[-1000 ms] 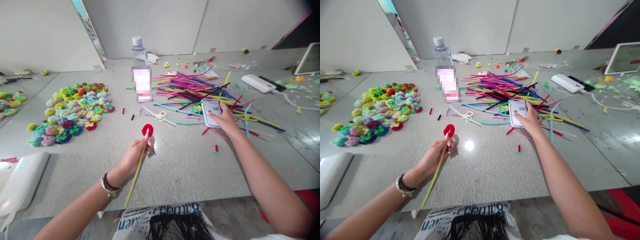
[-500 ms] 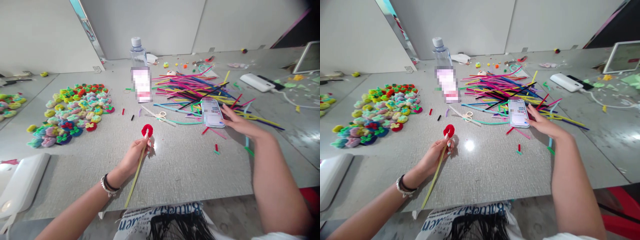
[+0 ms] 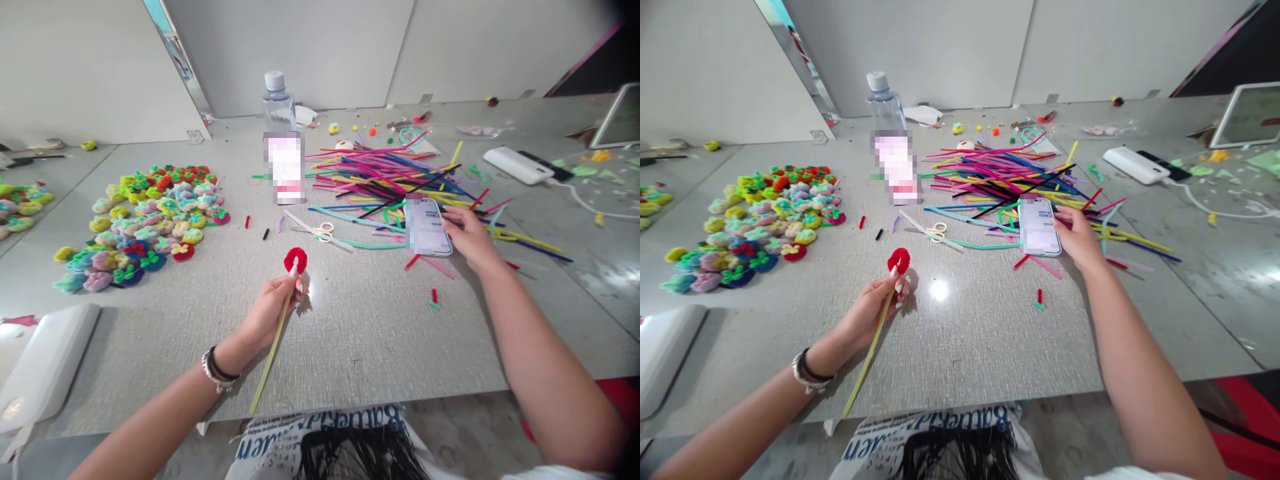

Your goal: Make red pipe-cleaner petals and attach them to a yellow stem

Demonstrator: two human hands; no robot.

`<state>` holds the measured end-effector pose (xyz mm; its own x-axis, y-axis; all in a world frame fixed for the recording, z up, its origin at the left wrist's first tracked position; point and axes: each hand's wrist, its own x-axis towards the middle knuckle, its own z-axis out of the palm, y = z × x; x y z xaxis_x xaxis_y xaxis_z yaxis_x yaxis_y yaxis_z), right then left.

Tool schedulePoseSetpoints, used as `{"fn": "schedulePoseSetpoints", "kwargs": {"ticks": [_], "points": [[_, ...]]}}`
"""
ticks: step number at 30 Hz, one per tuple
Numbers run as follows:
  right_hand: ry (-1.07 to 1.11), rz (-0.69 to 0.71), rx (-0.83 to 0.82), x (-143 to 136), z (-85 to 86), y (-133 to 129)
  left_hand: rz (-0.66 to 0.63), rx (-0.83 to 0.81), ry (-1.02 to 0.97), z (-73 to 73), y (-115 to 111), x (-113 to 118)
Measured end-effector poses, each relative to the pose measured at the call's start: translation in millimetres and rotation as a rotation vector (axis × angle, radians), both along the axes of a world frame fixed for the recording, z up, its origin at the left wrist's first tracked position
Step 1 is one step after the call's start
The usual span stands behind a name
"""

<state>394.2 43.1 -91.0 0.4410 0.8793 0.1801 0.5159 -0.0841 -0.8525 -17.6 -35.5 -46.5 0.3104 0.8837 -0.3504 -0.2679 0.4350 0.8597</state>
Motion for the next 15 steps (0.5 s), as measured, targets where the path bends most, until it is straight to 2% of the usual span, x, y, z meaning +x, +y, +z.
{"fn": "schedulePoseSetpoints", "kwargs": {"ticks": [4, 15], "points": [[-0.011, -0.008, 0.02, 3.4, -4.3, 2.0, -0.007, -0.001, 0.0, -0.2, 0.5, 0.3], [-0.019, -0.001, -0.009, 1.1, 0.9, -2.2, -0.003, 0.004, -0.011, 1.1, -0.2, 0.8]]}}
